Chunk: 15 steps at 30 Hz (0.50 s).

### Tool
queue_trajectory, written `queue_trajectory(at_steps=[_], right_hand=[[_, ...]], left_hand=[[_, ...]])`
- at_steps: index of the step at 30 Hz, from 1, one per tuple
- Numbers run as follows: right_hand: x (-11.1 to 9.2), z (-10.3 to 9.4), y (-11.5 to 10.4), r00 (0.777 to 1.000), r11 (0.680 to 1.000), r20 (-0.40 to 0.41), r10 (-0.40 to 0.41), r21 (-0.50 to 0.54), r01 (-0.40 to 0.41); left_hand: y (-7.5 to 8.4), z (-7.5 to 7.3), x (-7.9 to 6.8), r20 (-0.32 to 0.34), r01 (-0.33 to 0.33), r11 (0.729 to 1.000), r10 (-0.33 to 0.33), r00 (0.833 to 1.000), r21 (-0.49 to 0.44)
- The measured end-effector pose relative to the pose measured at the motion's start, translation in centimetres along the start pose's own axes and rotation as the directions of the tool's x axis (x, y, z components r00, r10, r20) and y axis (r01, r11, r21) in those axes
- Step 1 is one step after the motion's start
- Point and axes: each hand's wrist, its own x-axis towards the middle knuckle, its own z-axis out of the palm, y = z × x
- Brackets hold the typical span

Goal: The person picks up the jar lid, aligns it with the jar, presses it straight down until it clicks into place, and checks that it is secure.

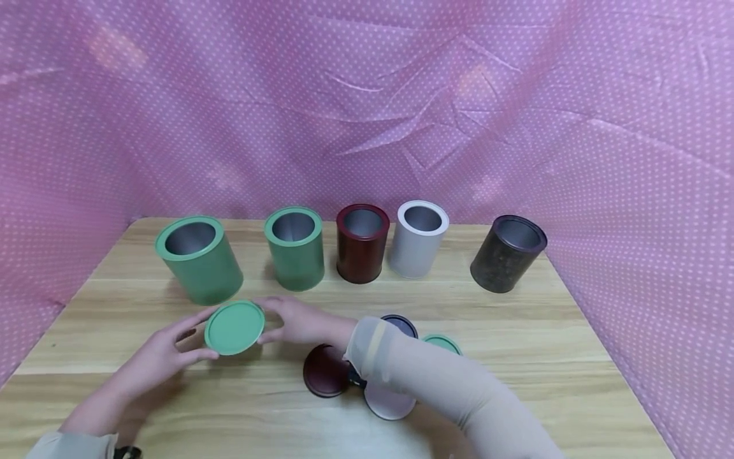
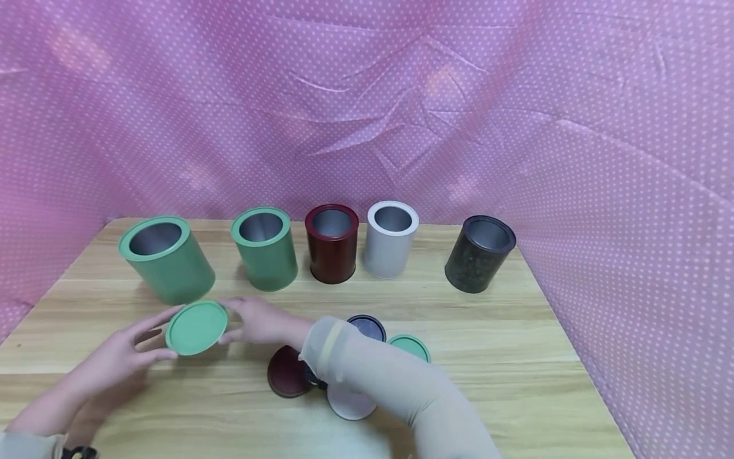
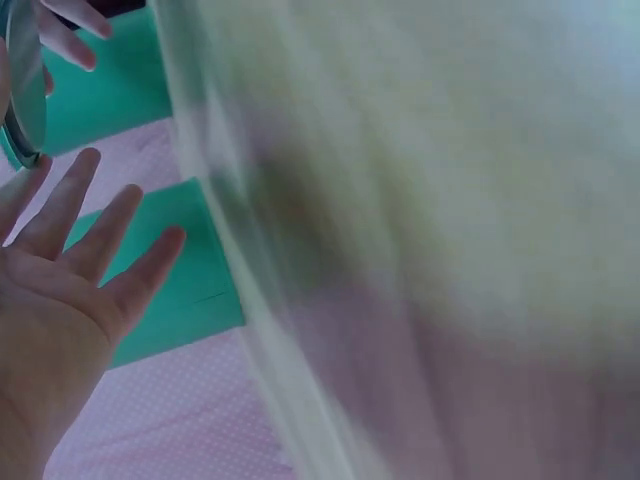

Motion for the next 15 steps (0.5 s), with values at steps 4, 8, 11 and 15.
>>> queue_trajectory(at_steps=[4, 8, 11, 15], right_hand=[[-0.2, -1.0, -0.4, 1.0, 1.0, -0.011, -0.008, 0.031, 0.008], [-0.6, -1.8, -0.8, 1.0, 1.0, -0.025, -0.001, 0.02, 0.002], [-0.9, -2.2, -1.3, 0.999, 0.999, -0.038, -0.018, 0.034, 0.02], [-1.2, -2.6, -1.9, 0.997, 0.997, -0.07, -0.044, 0.053, 0.048]], left_hand=[[0.8, -0.4, -0.4, -0.063, -0.008, 0.999, 0.005, 0.998, -0.033], [1.7, -0.6, -0.7, -0.111, 0.002, 0.999, -0.007, 0.994, -0.045], [2.4, -0.6, -1.0, -0.141, -0.001, 0.999, -0.004, 0.99, -0.034], [3.4, -0.5, -1.3, -0.176, 0.01, 0.999, -0.017, 0.984, -0.039]])
